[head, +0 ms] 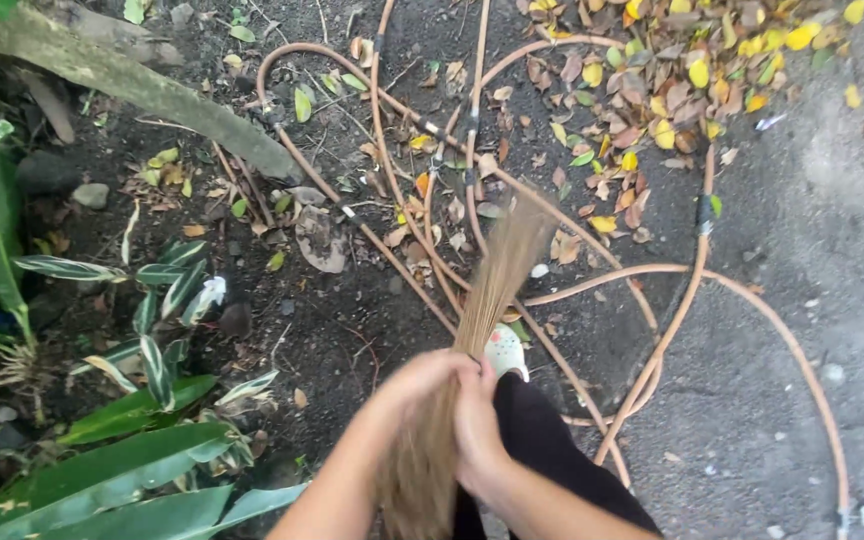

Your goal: The person sweeps fallen leaves across the ground into a pile using a stick broom.

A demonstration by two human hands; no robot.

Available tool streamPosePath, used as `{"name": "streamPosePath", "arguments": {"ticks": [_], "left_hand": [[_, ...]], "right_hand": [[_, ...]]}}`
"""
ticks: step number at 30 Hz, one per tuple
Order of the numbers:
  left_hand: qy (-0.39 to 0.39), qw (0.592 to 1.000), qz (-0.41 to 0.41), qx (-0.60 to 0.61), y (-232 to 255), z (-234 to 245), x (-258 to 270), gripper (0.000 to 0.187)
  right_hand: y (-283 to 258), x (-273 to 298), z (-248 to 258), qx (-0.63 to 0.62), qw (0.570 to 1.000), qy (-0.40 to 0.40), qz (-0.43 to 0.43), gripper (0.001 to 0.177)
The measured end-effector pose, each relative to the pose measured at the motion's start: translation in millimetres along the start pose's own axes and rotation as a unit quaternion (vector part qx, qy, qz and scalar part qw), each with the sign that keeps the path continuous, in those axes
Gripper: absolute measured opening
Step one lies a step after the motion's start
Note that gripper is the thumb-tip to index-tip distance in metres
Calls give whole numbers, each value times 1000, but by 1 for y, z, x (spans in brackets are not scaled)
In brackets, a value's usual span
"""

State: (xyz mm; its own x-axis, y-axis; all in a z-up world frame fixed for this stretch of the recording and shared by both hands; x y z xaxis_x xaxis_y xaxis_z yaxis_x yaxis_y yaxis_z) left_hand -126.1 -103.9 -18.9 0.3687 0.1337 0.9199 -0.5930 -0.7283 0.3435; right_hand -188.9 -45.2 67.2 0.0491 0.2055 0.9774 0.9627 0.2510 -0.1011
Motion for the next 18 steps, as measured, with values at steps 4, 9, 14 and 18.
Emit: {"name": "streamPosePath", "arguments": {"ticks": [4, 9, 14, 18], "left_hand": [[60, 997, -42, -29, -4, 74, -76, 41], [437, 875, -82, -191, 103, 57, 9, 88], [101, 982, -146, -60, 62, 1, 15, 65], [-146, 967, 181, -102, -38, -18, -28, 40]], "right_hand": [[25, -138, -28, -39, 988, -144, -29, 54], [-30, -140, -57, 62, 933, -351, 53, 51], [13, -110, 46, -66, 978, -168, 102, 49], [45, -40, 47, -218, 967, 116, 63, 48]]}}
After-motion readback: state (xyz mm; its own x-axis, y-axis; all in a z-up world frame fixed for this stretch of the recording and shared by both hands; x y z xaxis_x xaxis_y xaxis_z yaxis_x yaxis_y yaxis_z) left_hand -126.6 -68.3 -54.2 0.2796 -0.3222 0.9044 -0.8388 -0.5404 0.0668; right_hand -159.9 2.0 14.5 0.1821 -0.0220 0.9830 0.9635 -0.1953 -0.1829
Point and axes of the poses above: each hand's wrist, its own x-axis away from the middle knuckle, its own z-axis out of the back of the hand, y = z × x, the point moved 5 cm from there along -x, towards the middle knuckle, and after that the axes turned 12 degrees about -x, right-handed, at the moved point
